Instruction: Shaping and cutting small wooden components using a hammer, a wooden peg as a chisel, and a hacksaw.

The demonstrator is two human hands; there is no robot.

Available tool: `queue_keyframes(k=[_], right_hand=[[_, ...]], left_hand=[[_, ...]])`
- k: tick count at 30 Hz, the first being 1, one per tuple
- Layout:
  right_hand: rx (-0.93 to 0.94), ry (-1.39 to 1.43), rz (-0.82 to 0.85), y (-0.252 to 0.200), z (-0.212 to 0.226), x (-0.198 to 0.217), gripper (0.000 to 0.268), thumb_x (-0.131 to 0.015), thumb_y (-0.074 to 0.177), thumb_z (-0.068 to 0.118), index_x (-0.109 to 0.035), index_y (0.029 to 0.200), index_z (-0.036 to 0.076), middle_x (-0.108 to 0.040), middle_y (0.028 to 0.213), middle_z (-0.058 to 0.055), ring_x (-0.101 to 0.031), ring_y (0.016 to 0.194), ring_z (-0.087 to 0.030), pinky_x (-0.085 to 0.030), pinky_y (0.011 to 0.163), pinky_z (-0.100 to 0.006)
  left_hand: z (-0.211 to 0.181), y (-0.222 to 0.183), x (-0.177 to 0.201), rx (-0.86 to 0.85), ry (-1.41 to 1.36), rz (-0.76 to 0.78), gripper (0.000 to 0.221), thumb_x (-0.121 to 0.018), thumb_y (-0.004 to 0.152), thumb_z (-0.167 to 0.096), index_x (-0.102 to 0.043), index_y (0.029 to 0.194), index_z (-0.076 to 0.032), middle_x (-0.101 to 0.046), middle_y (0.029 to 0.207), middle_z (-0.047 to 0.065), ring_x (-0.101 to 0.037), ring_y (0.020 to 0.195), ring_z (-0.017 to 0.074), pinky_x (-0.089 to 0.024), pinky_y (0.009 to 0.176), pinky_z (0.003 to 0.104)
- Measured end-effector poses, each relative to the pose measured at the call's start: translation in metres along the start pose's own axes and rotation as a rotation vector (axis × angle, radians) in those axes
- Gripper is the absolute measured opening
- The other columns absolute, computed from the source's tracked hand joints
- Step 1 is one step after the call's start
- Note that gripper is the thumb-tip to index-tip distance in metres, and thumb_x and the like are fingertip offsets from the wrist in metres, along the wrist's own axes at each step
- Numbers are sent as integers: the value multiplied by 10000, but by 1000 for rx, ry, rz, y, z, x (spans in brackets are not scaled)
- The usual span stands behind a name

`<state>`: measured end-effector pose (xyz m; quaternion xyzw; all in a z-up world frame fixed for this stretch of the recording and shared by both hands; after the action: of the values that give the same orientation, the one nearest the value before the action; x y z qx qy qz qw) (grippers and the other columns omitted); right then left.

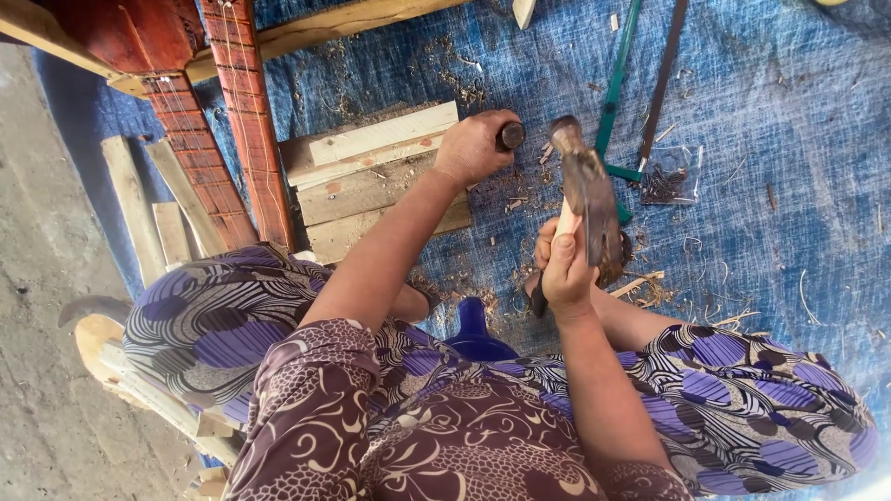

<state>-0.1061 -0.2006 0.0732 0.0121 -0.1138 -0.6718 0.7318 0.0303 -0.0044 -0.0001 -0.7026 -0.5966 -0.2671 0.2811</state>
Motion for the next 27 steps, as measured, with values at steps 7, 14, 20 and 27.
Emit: queue_keyframes(k=[7,14,20,27], right_hand=[[-131,-144,163,-5,-22,-15,450,-312,1130,287,-583,925,-9,-478,514,-13,-430,397,-107,-356,395,-247],[-63,46,49,-11,-19,-18,393,-316,1107,276,-577,1007,-1,-414,514,27,-396,373,-74,-330,369,-210],[-434,-330,-81,2,-66,8,317,-408,1098,329,-556,1042,55,-528,706,-52,-504,567,-208,-428,533,-356],[-661,-786,6,-33,-230,26,334,-607,971,315,-633,1132,24,-714,997,-206,-685,869,-411,-537,755,-511]], left_hand=[[-10,-6,5,-94,-1,-32,436,-783,761,-239,-682,1179,-307,-755,1109,-6,-753,1028,274,-615,915,446],[1,0,5,-43,24,-44,484,-781,767,-281,-661,1236,-307,-735,1159,-24,-739,1057,268,-609,929,461],[-34,0,91,119,-263,-193,510,-803,711,-73,-702,1200,-176,-804,1087,63,-806,902,173,-665,823,254],[-66,-17,178,-40,-774,-142,321,-753,772,-81,-704,1088,-60,-766,969,80,-734,846,181,-625,811,300]])
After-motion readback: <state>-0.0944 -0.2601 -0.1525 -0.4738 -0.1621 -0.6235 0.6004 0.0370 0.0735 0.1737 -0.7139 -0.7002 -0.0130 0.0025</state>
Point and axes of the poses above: each hand's wrist, its own y-axis towards the middle knuckle, its own x-axis out of the back of the hand, z = x × y, the point moved 3 cm from there along y, towards the middle knuckle
